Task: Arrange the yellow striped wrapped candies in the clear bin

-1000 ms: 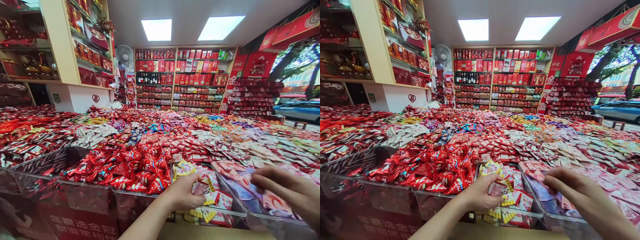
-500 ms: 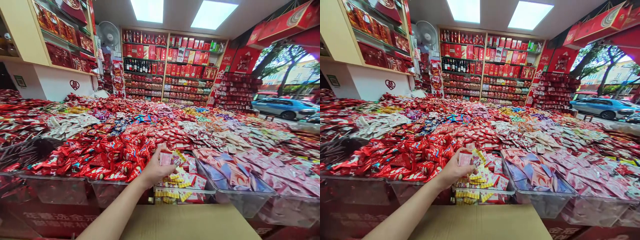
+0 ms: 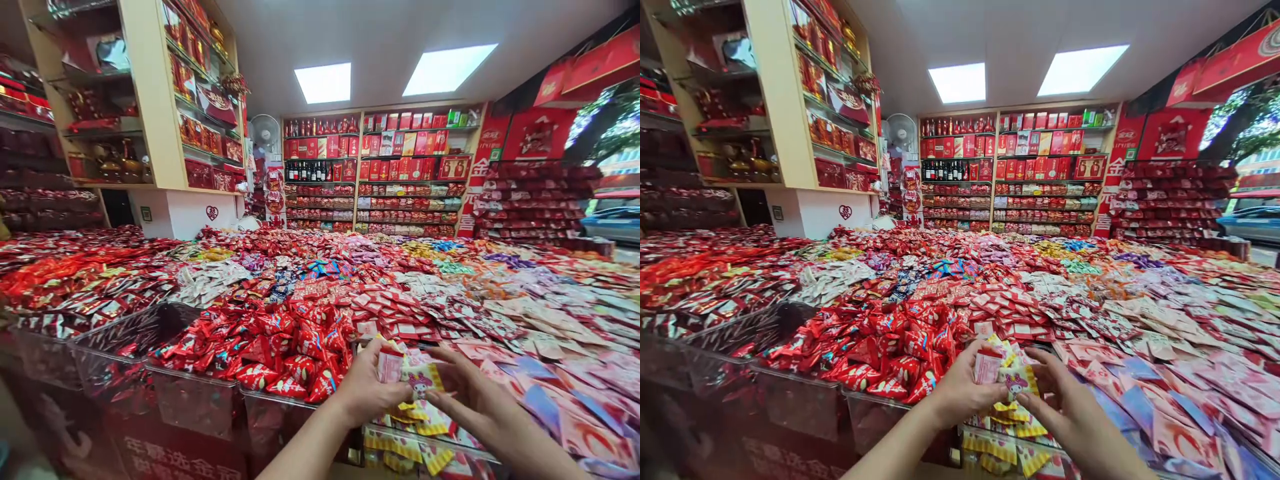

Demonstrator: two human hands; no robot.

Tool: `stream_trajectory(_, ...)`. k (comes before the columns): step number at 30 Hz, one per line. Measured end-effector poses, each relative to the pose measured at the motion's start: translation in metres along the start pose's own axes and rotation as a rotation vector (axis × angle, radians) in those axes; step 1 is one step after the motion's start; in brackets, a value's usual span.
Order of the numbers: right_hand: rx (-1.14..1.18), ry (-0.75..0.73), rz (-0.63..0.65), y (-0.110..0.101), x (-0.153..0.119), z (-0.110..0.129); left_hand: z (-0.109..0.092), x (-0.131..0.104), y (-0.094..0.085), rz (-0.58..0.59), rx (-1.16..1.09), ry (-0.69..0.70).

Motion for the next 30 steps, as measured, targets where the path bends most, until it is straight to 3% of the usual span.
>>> stream_trajectory(2,0.104,0.039,0.147,0.025,0.012,0.008,0.002,0.000,0.000,-0.008,0.001,-0.016)
stream_trajectory(5,0.228,0.142,0.244,0.033,0.020,0.013,0.000,0.002,-0.001,-0.052,0.005,-0.006)
stream_trajectory(10,0.439,0.295,0.175,0.027,0.041,0.011,0.000,0.007,-0.022,-0.349,-0.046,-0.074)
stream_trajectory(13,0.480,0.339,0.151,0.035,0.045,0.006,0.001,0.010,-0.029,-0.431,-0.097,-0.067)
stream_trajectory(19,0.566,0.286,0.049,0.036,0.040,0.005,-0.004,0.012,-0.028,-0.455,-0.089,0.010)
stream_trajectory(25,0.601,0.410,-0.075,0.025,0.042,-0.013,-0.012,0.010,-0.031,-0.498,-0.114,0.064)
stream_trajectory(30,0.667,0.439,-0.001,0.036,0.037,-0.019,-0.004,0.012,-0.029,-0.469,0.006,-0.030)
Point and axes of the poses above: each hand's wrist, its own x-axis towards the middle knuckle, its own y-axis out of the palm, z = x × y, the point moved 7 cm from there along x, towards the middle knuckle, and after that the axes turned 12 degrees about -z, right-handed, at the moved point
